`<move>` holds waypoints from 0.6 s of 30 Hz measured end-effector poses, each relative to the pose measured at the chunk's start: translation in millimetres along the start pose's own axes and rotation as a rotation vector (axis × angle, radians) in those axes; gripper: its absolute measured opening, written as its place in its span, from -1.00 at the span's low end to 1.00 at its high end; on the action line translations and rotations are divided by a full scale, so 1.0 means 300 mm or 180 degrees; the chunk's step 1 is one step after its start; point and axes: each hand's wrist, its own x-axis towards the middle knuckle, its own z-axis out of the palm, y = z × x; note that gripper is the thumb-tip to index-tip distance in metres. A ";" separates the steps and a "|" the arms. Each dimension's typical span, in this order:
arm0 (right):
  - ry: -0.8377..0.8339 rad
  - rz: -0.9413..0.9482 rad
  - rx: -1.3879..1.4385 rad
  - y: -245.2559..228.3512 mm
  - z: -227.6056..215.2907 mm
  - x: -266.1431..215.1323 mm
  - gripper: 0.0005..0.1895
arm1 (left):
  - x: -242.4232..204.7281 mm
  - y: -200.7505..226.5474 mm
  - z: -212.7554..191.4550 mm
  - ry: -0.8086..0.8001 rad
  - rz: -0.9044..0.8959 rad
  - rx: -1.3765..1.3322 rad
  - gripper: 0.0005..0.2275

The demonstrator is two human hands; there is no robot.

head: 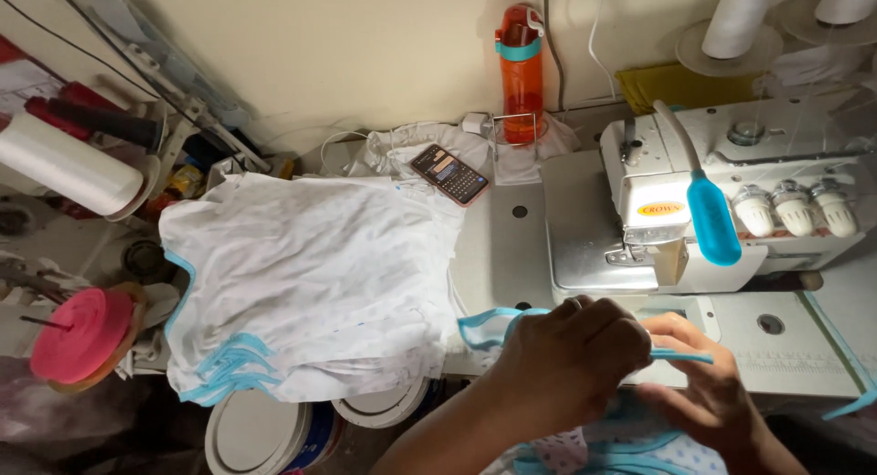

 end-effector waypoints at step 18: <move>-0.1483 0.3370 -0.1300 0.231 0.045 -0.267 -0.77 | 0.075 -0.489 0.425 -0.0133 -0.0016 -0.1100 -0.85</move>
